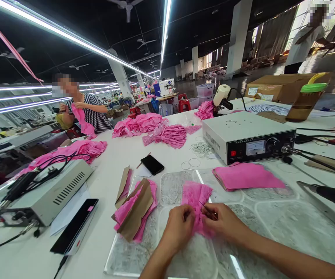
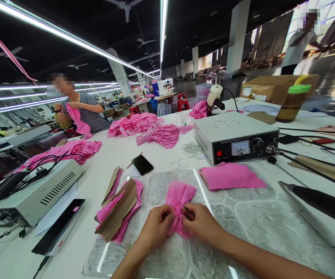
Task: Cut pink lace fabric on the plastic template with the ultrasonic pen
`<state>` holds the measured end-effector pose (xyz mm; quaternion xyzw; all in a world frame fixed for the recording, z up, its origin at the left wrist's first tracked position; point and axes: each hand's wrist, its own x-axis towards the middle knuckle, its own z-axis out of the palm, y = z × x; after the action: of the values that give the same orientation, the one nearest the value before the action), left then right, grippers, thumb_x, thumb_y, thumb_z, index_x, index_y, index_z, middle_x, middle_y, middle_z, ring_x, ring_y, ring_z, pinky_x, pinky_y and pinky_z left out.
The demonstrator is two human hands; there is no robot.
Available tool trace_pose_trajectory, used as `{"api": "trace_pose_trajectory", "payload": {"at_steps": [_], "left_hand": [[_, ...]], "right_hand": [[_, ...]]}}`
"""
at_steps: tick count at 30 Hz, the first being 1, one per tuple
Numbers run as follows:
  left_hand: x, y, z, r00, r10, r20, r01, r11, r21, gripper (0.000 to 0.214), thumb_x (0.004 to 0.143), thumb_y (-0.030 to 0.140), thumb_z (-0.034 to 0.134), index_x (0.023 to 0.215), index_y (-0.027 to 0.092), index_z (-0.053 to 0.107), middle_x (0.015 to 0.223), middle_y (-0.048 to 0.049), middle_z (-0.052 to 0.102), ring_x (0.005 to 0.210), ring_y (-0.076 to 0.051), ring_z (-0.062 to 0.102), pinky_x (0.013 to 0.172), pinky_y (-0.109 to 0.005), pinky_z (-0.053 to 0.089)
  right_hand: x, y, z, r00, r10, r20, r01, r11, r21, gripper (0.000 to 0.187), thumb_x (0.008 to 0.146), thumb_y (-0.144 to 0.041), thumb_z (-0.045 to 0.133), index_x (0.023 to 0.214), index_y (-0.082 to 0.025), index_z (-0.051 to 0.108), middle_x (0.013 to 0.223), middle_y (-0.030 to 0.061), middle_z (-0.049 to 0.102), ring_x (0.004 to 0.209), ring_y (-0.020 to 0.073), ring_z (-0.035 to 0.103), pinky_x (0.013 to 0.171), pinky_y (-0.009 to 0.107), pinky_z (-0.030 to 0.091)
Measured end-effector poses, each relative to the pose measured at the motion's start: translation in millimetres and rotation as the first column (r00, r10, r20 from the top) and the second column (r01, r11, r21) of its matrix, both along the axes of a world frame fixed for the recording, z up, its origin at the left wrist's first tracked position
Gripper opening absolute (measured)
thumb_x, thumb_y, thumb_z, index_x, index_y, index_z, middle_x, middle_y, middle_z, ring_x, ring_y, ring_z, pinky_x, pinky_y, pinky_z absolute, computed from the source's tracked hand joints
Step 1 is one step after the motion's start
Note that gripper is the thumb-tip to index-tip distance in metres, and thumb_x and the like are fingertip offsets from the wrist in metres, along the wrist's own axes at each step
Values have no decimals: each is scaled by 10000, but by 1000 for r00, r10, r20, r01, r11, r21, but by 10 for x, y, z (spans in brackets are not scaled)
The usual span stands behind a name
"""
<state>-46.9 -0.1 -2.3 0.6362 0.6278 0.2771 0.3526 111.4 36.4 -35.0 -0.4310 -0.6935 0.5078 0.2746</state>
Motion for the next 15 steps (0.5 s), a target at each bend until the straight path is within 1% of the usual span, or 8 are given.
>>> {"api": "trace_pose_trajectory", "payload": {"at_steps": [3, 5, 6, 8, 11, 13, 15], "left_hand": [[10, -59, -39, 997, 39, -69, -35, 998, 46, 129, 776, 253, 544, 794, 162, 634, 752, -35, 626, 744, -196, 528, 666, -276, 350], [13, -79, -54, 991, 53, -122, -45, 997, 68, 155, 760, 260, 577, 879, 175, 627, 848, -58, 651, 822, -227, 547, 726, -305, 365], [10, -77, -55, 989, 47, -141, -37, 997, 75, 142, 763, 244, 570, 878, 179, 623, 846, -58, 649, 827, -229, 548, 735, -312, 368], [-5, -50, -43, 987, 16, -160, -3, 996, 85, 93, 784, 205, 525, 793, 182, 615, 770, -44, 621, 780, -212, 541, 718, -309, 366], [-45, 23, -3, 985, -24, -171, 43, 993, 106, 182, 791, 187, 510, 616, 180, 562, 680, -21, 550, 702, -179, 516, 678, -293, 360], [-76, 71, 21, 991, -46, -122, 61, 990, 128, 226, 768, 174, 532, 542, 171, 521, 746, -32, 561, 718, -165, 524, 672, -280, 374], [-109, 111, 31, 997, -82, -14, 83, 983, 166, 244, 750, 185, 565, 513, 158, 512, 957, -64, 606, 787, -164, 555, 697, -278, 398]], "right_hand": [[15, 1, 14, 1000, 27, -13, -27, 1000, 9, 241, 681, -320, 488, 565, -203, 313, 569, -53, 266, 572, 112, 270, 528, 253, 206], [22, 10, 31, 999, 50, -20, -50, 999, 11, 253, 683, -313, 495, 563, -199, 304, 569, -54, 250, 574, 109, 258, 529, 253, 194], [27, 19, 42, 998, 64, -24, -63, 998, 8, 249, 688, -307, 494, 565, -196, 309, 569, -55, 250, 572, 107, 256, 529, 252, 192], [43, 49, 66, 996, 87, -34, -87, 996, 0, 226, 704, -300, 495, 571, -189, 350, 568, -55, 274, 568, 106, 268, 532, 251, 198], [81, 126, 102, 994, 99, -55, -100, 995, -20, 186, 719, -309, 523, 607, -167, 478, 574, -47, 355, 575, 113, 312, 544, 252, 223], [103, 194, 114, 993, 88, -85, -92, 995, -45, 181, 714, -322, 553, 646, -155, 534, 585, -37, 413, 586, 119, 351, 556, 250, 255], [112, 263, 112, 989, 63, -131, -73, 994, -75, 184, 694, -331, 583, 681, -151, 549, 610, -25, 463, 598, 124, 388, 564, 249, 293]]}}
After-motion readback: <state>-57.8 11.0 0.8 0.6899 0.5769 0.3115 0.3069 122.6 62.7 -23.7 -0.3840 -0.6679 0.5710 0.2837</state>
